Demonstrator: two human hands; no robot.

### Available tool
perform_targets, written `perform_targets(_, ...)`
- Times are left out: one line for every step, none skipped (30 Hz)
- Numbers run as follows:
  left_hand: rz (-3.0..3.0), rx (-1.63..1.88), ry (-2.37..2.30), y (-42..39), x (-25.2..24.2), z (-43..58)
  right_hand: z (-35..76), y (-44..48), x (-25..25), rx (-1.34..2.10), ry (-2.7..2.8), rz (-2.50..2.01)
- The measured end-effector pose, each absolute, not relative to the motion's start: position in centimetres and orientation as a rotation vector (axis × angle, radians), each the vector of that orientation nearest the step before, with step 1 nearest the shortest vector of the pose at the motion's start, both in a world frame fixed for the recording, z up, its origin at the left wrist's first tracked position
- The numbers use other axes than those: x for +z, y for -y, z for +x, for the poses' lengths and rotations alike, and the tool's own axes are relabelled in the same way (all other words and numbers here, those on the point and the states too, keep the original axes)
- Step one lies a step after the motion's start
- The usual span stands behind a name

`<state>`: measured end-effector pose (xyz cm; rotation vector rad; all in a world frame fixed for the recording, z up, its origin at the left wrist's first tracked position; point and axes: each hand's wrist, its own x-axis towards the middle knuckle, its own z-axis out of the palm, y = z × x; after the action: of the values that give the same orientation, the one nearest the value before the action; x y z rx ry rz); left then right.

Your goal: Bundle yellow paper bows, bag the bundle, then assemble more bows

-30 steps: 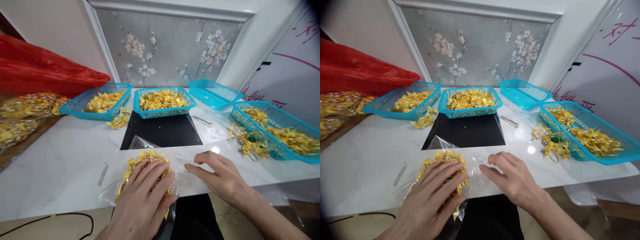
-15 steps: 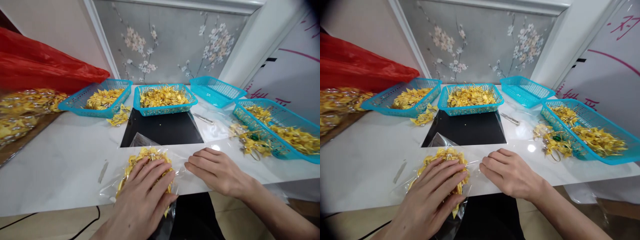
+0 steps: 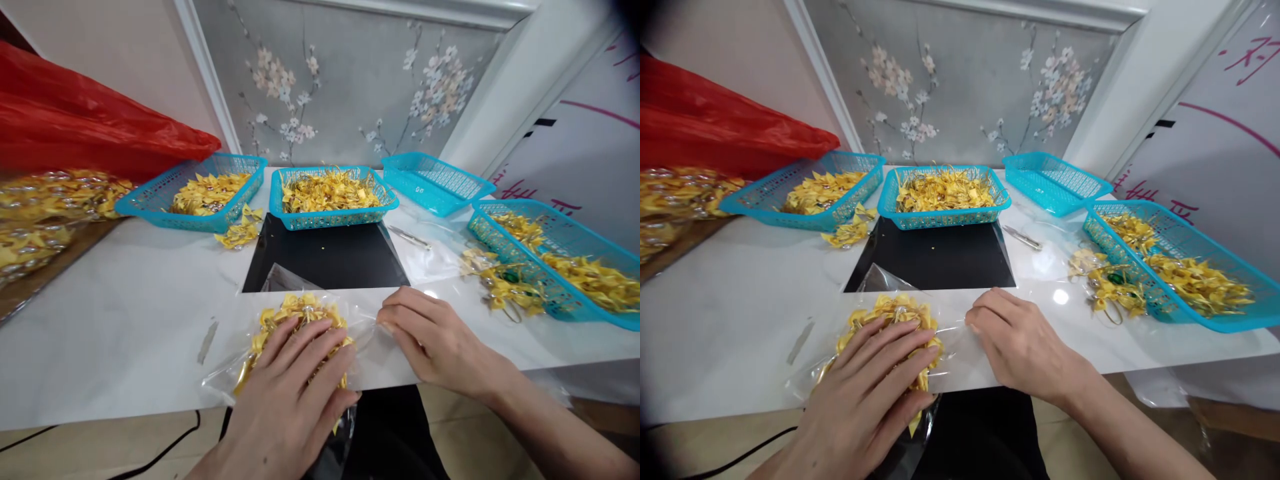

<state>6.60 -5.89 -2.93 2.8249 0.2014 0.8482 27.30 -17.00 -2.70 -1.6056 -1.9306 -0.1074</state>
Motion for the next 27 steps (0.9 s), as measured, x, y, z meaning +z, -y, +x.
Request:
perform_targets(2.827, 0.849, -0.201, 5.9, -3.0, 6.6, 27.2, 17.0, -2.7, -0.085, 1.908, -1.62)
perform_targets(2.829, 0.852, -0.205, 5.9, -3.0, 6.6, 27.1, 17.0, -2.7, -0.07, 1.883, -1.629)
perform_targets(2.832, 0.855, -0.209, 5.9, -3.0, 6.6, 27.0, 17.0, -2.7, -0.057, 1.855, -1.633)
perform_targets(2.836, 0.861, -0.212, 5.9, -3.0, 6.6, 26.9, 16.9, -2.7, -0.05, 1.822, -1.633)
perform_targets(2.84, 0.866, -0.213, 5.9, -3.0, 6.6, 26.7, 16.8, -2.7, -0.045, 1.783, -1.634)
perform_targets(2.843, 0.87, -0.211, 5.9, -3.0, 6.6, 26.6, 16.7, -2.6, -0.04, 1.742, -1.639)
perform_targets(2.845, 0.877, -0.207, 5.9, -3.0, 6.6, 26.4, 16.7, -2.6, -0.033, 1.701, -1.647)
perform_targets(2.846, 0.881, -0.202, 5.9, -3.0, 6.5, 26.2, 16.6, -2.6, -0.026, 1.667, -1.656)
perform_targets(2.848, 0.881, -0.194, 5.9, -3.1, 6.5, 26.1, 16.5, -2.5, -0.021, 1.641, -1.664)
perform_targets(2.852, 0.876, -0.186, 5.8, -3.1, 6.5, 26.0, 16.4, -2.5, -0.017, 1.623, -1.672)
perform_targets(2.858, 0.867, -0.178, 5.8, -3.1, 6.5, 26.0, 16.3, -2.5, -0.015, 1.611, -1.679)
perform_targets(2.865, 0.855, -0.173, 5.8, -3.1, 6.5, 26.0, 16.3, -2.4, -0.016, 1.603, -1.686)
perform_targets(2.871, 0.845, -0.172, 5.8, -3.2, 6.5, 25.9, 16.2, -2.4, -0.019, 1.596, -1.694)
perform_targets(2.877, 0.833, -0.172, 5.8, -3.2, 6.4, 25.9, 16.1, -2.3, -0.021, 1.59, -1.703)
perform_targets(2.882, 0.824, -0.175, 5.8, -3.2, 6.4, 25.9, 16.1, -2.3, -0.026, 1.583, -1.711)
perform_targets(2.885, 0.81, -0.18, 5.9, -3.2, 6.4, 25.9, 16.0, -2.2, -0.029, 1.577, -1.72)
perform_targets(2.887, 0.802, -0.181, 5.9, -3.2, 6.4, 25.9, 15.9, -2.2, -0.035, 1.572, -1.728)
perform_targets(2.887, 0.798, -0.18, 5.9, -3.2, 6.4, 25.9, 15.9, -2.2, -0.04, 1.566, -1.736)
perform_targets(2.886, 0.798, -0.179, 5.9, -3.2, 6.3, 25.8, 15.8, -2.2, -0.045, 1.561, -1.744)
perform_targets(2.884, 0.799, -0.177, 5.9, -3.2, 6.3, 25.8, 15.7, -2.1, -0.05, 1.556, -1.752)
perform_targets(2.883, 0.803, -0.173, 5.8, -3.2, 6.4, 25.8, 15.7, -2.1, -0.056, 1.549, -1.759)
perform_targets(2.884, 0.801, -0.165, 5.8, -3.1, 6.4, 25.7, 15.6, -2.1, -0.063, 1.543, -1.765)
perform_targets(2.885, 0.795, -0.159, 5.8, -3.1, 6.4, 25.7, 15.5, -2.1, -0.072, 1.537, -1.769)
perform_targets(2.887, 0.787, -0.153, 5.8, -3.1, 6.4, 25.7, 15.5, -2.1, -0.083, 1.533, -1.773)
perform_targets(2.886, 0.784, -0.148, 5.8, -3.1, 6.4, 25.7, 15.5, -2.1, -0.096, 1.53, -1.777)
perform_targets(2.885, 0.782, -0.148, 5.8, -3.1, 6.5, 25.6, 15.4, -2.1, -0.11, 1.529, -1.784)
perform_targets(2.883, 0.778, -0.15, 5.8, -3.2, 6.5, 25.6, 15.3, -2.1, -0.123, 1.53, -1.793)
